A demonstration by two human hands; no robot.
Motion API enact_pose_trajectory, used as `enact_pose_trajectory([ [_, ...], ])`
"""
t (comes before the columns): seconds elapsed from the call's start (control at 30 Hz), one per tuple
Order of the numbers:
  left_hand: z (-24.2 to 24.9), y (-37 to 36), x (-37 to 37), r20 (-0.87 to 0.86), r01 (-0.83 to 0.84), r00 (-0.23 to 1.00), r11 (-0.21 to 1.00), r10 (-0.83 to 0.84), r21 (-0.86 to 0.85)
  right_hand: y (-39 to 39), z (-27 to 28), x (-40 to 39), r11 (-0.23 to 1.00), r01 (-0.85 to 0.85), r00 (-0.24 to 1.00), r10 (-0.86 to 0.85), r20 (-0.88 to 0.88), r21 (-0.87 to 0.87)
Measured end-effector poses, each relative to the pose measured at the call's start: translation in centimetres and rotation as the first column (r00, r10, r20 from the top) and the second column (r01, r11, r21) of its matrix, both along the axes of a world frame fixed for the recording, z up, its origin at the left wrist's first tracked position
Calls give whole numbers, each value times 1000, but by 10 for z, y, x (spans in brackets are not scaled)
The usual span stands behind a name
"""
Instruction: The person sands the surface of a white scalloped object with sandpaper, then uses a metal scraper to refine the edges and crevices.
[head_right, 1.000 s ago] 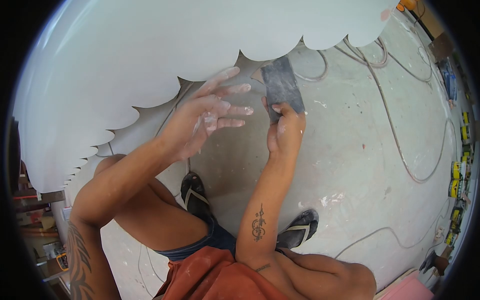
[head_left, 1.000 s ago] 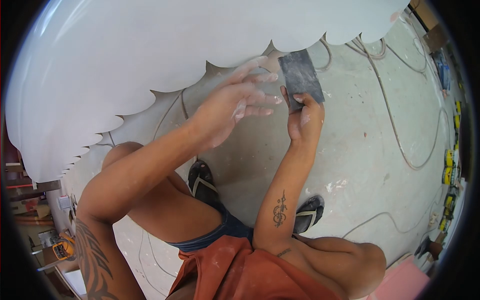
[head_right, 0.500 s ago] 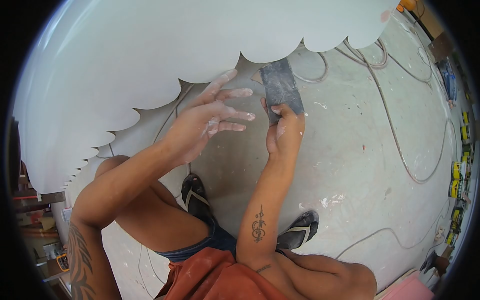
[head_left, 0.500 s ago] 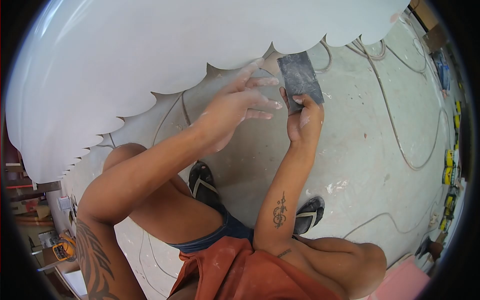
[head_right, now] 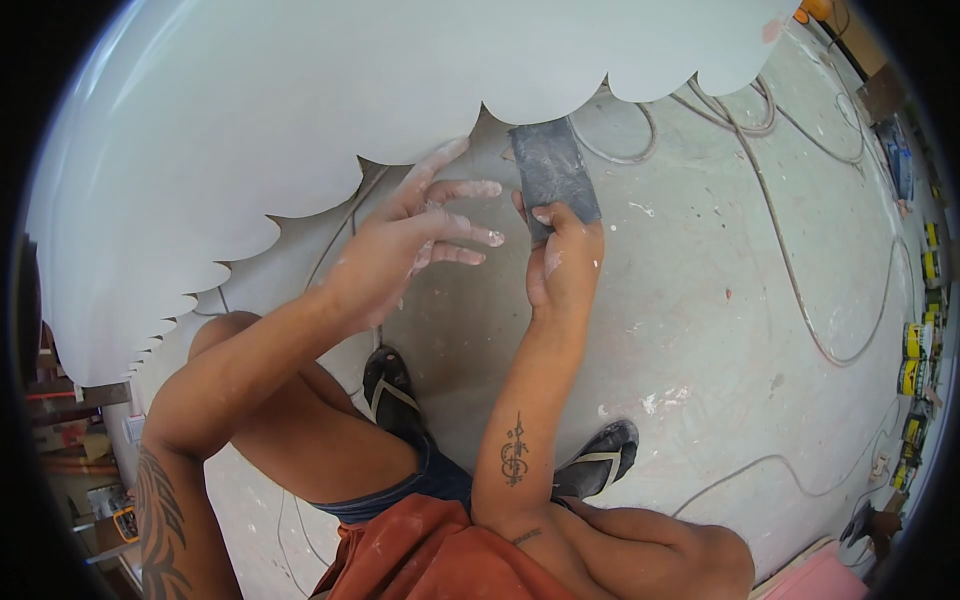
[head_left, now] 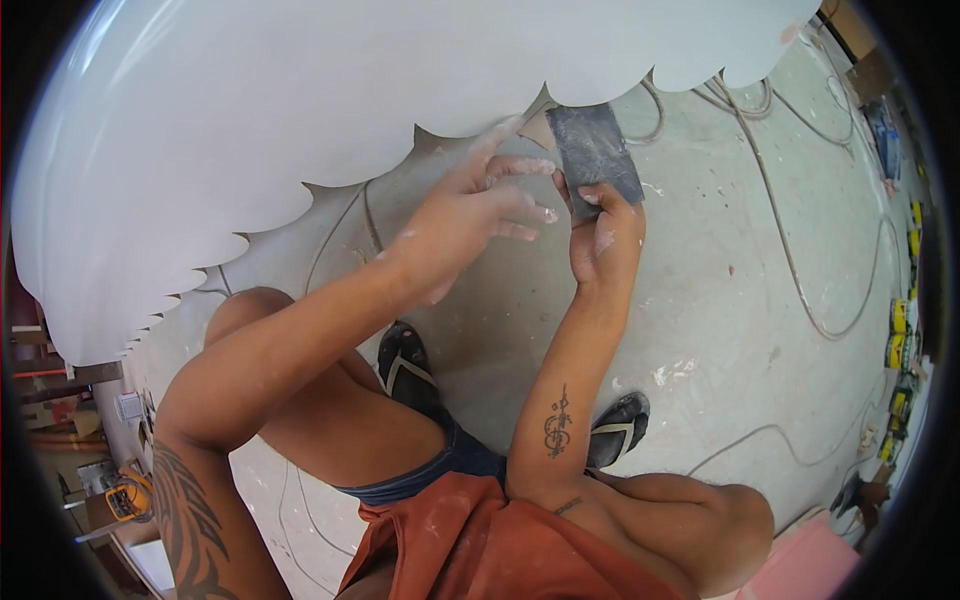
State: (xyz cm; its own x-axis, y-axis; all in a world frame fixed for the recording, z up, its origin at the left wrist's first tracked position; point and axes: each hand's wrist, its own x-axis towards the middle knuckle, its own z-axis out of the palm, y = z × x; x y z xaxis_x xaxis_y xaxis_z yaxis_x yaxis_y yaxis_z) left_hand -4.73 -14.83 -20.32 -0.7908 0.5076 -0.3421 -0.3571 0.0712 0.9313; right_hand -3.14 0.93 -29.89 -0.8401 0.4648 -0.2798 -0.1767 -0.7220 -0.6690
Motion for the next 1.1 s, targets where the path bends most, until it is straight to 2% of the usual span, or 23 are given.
enact_pose_trajectory([
  [0.1, 0, -1, 3, 17, -38, 999, 999, 38, -20, -1, 1, 0, 1000, 28, 1000, -28, 8, 5],
  [0.53, -3, 2, 0, 3, -10, 1000, 1000, 10, -25, 4, 0, 2, 1000, 29, 999, -29, 13, 6],
  [0.6, -4, 0, -1, 51, -37, 998, 998, 39, -45, 4, 3, 3, 1000, 23, 1000, -23, 7, -15],
  [0.7, -4, -1, -2, 8, -20, 1000, 995, 21, -98, 4, 4, 3, 999, 42, 999, -42, -17, 10],
  [1.1, -1, 0, -1, 28, 10, 1000, 998, -9, -70, 7, 6, 6, 1000, 9, 1000, -9, -29, 18],
])
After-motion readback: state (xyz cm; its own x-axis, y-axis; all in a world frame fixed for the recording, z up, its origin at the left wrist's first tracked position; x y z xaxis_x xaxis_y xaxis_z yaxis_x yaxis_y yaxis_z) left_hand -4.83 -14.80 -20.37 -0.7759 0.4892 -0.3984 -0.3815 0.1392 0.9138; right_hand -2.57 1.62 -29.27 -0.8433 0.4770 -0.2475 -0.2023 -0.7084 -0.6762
